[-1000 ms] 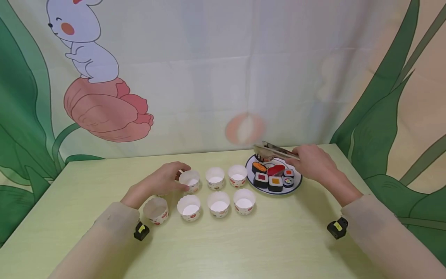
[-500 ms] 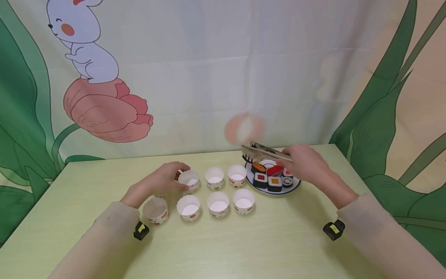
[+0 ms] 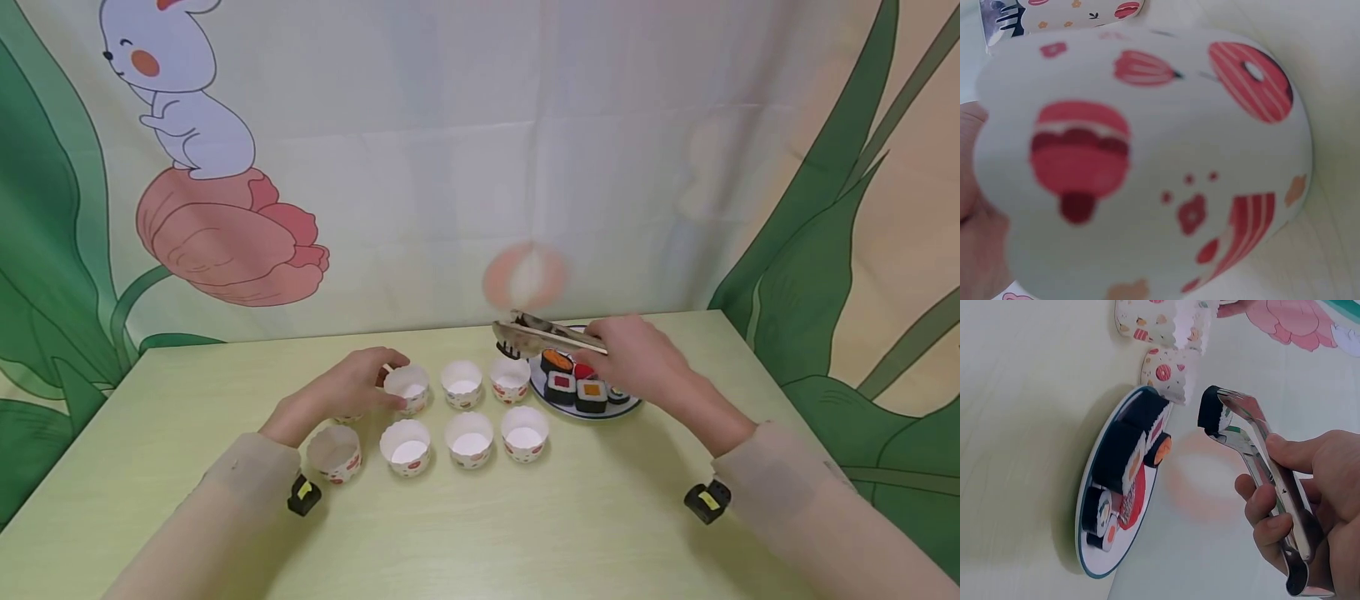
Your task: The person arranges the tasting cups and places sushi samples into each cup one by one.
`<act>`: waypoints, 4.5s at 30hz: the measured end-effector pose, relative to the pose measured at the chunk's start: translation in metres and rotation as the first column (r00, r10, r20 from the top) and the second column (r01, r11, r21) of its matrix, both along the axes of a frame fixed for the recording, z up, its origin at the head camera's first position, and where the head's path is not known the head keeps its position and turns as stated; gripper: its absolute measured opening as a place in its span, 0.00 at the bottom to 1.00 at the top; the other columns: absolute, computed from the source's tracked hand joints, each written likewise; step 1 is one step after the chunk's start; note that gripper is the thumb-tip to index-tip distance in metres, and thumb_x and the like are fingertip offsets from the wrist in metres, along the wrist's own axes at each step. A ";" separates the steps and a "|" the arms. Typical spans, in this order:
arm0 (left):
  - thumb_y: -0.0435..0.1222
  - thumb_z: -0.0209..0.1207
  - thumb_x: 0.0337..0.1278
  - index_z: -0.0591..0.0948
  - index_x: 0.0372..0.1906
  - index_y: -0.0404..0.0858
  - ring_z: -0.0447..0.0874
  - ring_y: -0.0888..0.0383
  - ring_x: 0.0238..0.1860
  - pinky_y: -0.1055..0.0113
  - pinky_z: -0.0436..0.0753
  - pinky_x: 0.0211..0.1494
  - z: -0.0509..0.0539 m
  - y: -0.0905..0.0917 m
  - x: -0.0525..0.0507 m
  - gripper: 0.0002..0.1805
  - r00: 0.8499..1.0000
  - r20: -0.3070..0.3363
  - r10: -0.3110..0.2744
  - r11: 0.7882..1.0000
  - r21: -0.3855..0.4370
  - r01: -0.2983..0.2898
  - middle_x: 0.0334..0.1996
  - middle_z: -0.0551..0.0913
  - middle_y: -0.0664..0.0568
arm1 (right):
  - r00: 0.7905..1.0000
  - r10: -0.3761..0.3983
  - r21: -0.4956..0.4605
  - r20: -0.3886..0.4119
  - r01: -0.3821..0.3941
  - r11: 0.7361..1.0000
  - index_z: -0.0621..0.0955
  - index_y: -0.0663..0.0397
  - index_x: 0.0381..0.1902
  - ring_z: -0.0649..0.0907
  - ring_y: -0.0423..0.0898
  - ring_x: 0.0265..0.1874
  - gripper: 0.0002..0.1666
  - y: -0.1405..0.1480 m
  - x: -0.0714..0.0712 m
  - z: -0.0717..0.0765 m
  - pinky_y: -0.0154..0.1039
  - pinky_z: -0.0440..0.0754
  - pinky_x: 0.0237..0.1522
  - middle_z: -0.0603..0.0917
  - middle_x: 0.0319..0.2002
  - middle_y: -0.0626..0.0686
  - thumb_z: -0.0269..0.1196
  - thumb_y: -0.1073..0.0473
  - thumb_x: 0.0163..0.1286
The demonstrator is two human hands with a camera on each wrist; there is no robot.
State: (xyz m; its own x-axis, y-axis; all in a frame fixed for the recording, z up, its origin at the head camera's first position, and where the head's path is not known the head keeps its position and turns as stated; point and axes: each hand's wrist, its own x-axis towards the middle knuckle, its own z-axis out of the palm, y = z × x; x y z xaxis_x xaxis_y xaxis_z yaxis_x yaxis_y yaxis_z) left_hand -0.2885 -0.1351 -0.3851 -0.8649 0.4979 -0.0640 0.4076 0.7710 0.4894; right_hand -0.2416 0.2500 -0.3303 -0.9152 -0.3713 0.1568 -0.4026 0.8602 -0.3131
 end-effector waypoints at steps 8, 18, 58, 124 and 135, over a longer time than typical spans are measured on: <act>0.36 0.74 0.57 0.76 0.64 0.27 0.80 0.47 0.48 0.54 0.81 0.54 -0.002 0.000 -0.001 0.33 1.000 -0.011 -0.001 1.000 0.003 0.001 0.53 0.81 0.40 | 1.000 0.027 -0.031 0.015 -0.027 0.999 0.85 0.61 0.47 0.74 0.42 0.18 0.14 -0.012 0.000 -0.007 0.39 0.72 0.21 0.80 0.24 0.47 0.68 0.55 0.73; 0.36 0.74 0.57 0.76 0.63 0.27 0.79 0.48 0.47 0.55 0.81 0.53 -0.004 -0.001 -0.004 0.32 1.000 -0.011 0.000 1.000 0.016 0.000 0.52 0.81 0.41 | 0.997 0.082 -0.068 0.006 -0.081 0.994 0.84 0.57 0.45 0.75 0.39 0.15 0.10 -0.029 0.002 -0.012 0.37 0.70 0.18 0.78 0.20 0.43 0.67 0.56 0.73; 0.36 0.74 0.57 0.76 0.62 0.28 0.79 0.47 0.49 0.54 0.81 0.54 -0.006 -0.002 -0.007 0.31 1.000 -0.005 0.007 1.000 0.024 -0.007 0.56 0.80 0.39 | 0.985 0.173 -0.073 -0.020 -0.174 0.982 0.84 0.62 0.56 0.85 0.44 0.38 0.23 -0.083 -0.003 -0.022 0.47 0.83 0.47 0.89 0.44 0.52 0.68 0.50 0.73; 0.38 0.76 0.55 0.78 0.57 0.31 0.77 0.50 0.44 0.57 0.79 0.46 -0.005 -0.002 -0.008 0.28 0.999 0.022 0.029 0.999 0.041 -0.030 0.47 0.81 0.45 | 0.985 0.172 -0.079 -0.018 -0.173 0.982 0.85 0.63 0.54 0.86 0.48 0.34 0.22 -0.098 -0.008 -0.035 0.46 0.84 0.43 0.88 0.38 0.52 0.69 0.52 0.71; 0.37 0.75 0.56 0.75 0.64 0.29 0.80 0.47 0.51 0.54 0.81 0.54 -0.005 -0.001 -0.007 0.34 1.000 0.005 0.009 1.000 0.030 -0.009 0.54 0.80 0.41 | 0.988 0.157 -0.099 -0.004 -0.157 0.983 0.85 0.61 0.54 0.83 0.44 0.33 0.21 -0.087 -0.008 -0.036 0.44 0.83 0.41 0.88 0.39 0.50 0.69 0.52 0.71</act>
State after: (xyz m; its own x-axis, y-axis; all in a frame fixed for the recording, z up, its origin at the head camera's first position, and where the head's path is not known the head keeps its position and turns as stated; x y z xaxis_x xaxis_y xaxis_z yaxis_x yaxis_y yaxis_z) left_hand -0.2958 -0.1358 -0.3900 -0.8690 0.4919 -0.0536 0.3981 0.7594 0.5146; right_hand -0.2492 0.1626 -0.3659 -0.8475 -0.4932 0.1963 -0.5287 0.7513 -0.3950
